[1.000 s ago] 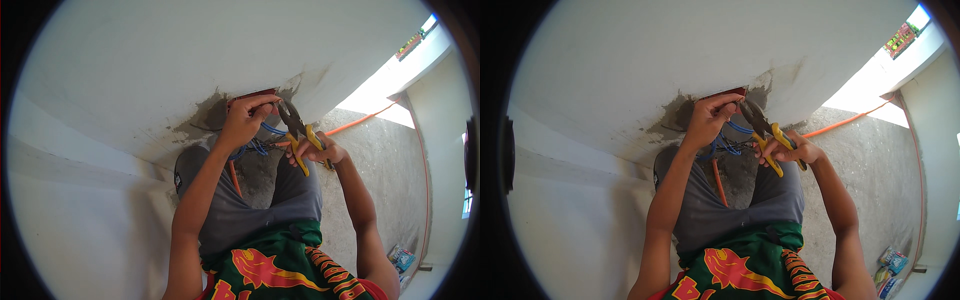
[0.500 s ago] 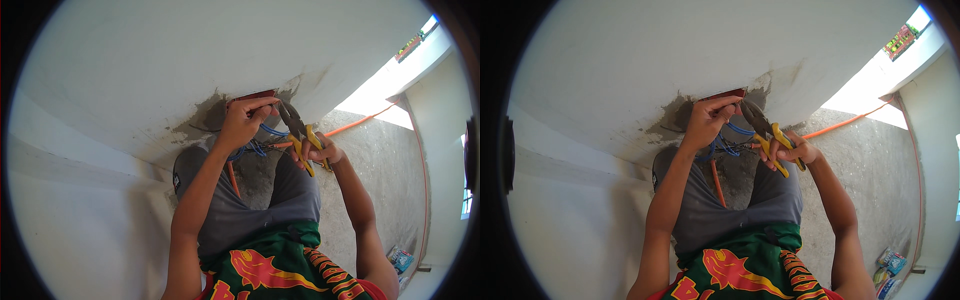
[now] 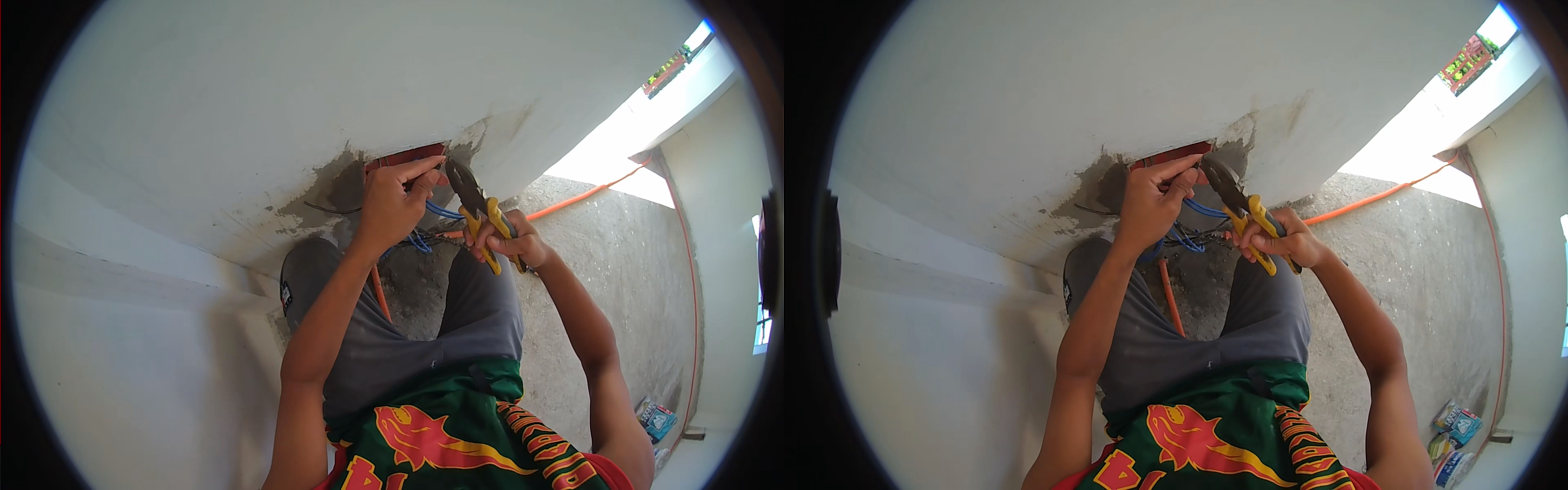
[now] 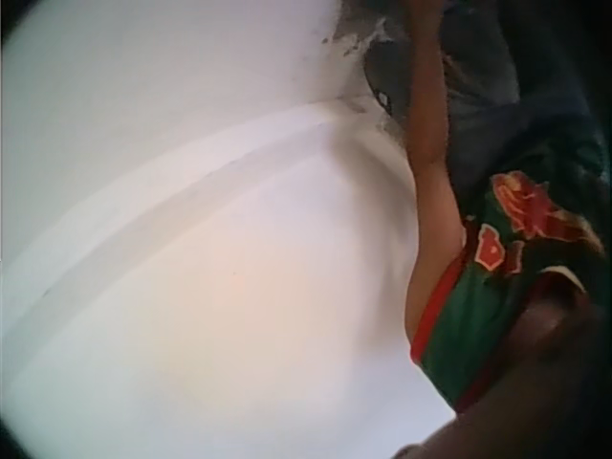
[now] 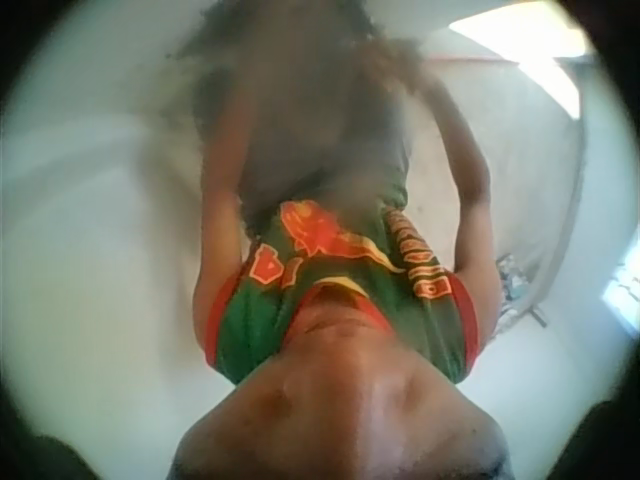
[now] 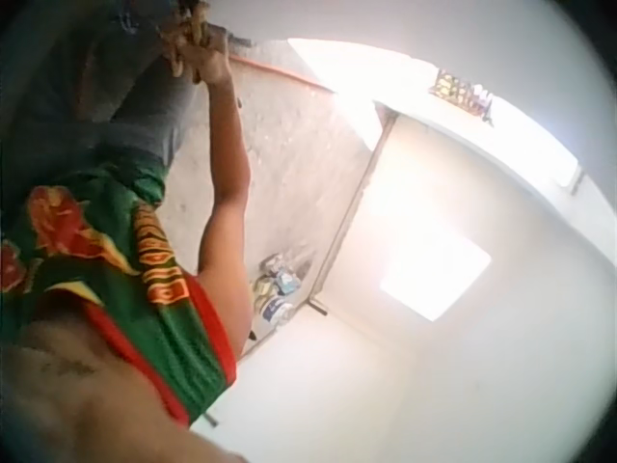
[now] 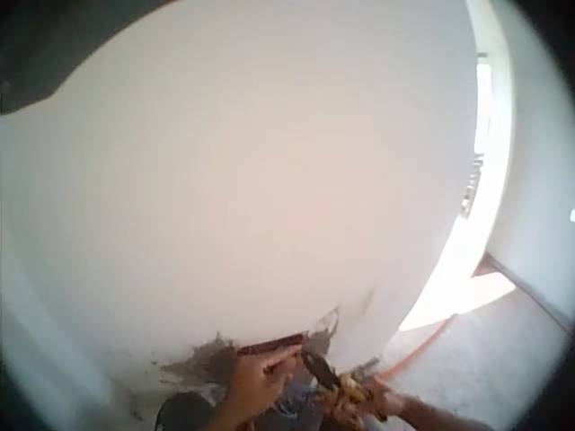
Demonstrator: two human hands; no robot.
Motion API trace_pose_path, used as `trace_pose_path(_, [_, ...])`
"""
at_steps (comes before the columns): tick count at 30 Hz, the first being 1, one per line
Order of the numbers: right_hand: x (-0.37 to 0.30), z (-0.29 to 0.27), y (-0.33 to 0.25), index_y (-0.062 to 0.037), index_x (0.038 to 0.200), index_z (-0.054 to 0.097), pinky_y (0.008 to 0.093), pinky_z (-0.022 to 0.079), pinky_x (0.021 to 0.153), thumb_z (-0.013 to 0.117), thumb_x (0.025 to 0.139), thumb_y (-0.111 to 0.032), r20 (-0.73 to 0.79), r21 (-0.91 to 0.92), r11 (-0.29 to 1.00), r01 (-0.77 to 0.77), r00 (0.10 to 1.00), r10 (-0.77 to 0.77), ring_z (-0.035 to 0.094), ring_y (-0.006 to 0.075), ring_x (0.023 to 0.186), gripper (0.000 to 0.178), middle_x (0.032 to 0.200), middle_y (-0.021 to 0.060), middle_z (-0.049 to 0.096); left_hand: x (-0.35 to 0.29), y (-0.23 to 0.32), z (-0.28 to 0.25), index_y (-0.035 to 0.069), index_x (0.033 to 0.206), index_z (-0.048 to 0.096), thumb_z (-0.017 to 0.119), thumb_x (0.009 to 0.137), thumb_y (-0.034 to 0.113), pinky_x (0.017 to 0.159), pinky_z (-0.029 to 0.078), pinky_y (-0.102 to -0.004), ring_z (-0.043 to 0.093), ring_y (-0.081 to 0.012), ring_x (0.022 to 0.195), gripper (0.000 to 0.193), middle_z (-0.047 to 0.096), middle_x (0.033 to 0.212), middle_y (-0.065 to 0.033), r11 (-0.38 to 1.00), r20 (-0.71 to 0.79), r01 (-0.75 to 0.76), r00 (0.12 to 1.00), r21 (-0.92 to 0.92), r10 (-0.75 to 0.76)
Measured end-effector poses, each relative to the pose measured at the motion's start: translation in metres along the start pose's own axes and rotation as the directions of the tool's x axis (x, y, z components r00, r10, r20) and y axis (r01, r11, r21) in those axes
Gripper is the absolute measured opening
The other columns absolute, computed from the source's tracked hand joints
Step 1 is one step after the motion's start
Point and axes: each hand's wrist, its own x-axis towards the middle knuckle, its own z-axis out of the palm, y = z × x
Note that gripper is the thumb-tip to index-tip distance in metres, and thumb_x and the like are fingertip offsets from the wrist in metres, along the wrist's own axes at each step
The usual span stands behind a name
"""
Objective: The recorder is stripping and taping electrical wires to prepare them for an outlet installation in a wall junction box.
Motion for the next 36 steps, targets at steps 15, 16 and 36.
trace_pose_path(15, [-0.036,0.013,-0.052,0.0006,0.118,0.065,0.0419,0.039,0.110,0.068,0.082,0.003,-0.219,-0.718,0.666,-0.202,0.974,0.060,0.051,0.0318,0.131,0.036,0.147,0.0134,0.049,-0.003,-0.002,-0.004,0.000,0.122,0.067,0.059,0.103,0.028,0.078,0.047,-0.0286,0.059,-0.0141,0.084,0.034,0.062,0.088,-0.0041,0.984,0.110,-0.178,0.978,0.011,0.176])
trace_pose_path(16, [-0.043,0.008,-0.056,-0.0006,0.122,0.065,0.0441,0.039,0.111,0.068,0.079,0.004,-0.239,-0.790,0.566,-0.235,0.969,0.068,0.048,0.0335,0.133,0.043,0.149,0.0136,0.045,-0.004,0.000,-0.004,0.001,0.118,0.068,0.062,0.101,0.030,0.076,0.046,-0.0292,0.057,-0.0146,0.081,0.034,0.060,0.086,-0.0039,0.983,0.137,-0.180,0.975,0.040,0.173])
trace_pose_path(36, [-0.001,0.005,-0.157,-0.0117,0.131,0.066,0.0572,0.022,0.122,0.063,0.062,0.013,-0.032,-0.941,-0.337,0.027,0.985,0.171,0.033,0.0301,0.146,0.073,0.154,0.0120,0.039,-0.014,-0.009,-0.015,0.003,0.109,0.069,0.066,0.098,0.030,0.077,0.046,-0.0367,0.056,-0.0238,0.083,0.029,0.055,0.089,-0.0092,0.937,0.279,-0.314,0.923,0.152,0.264])
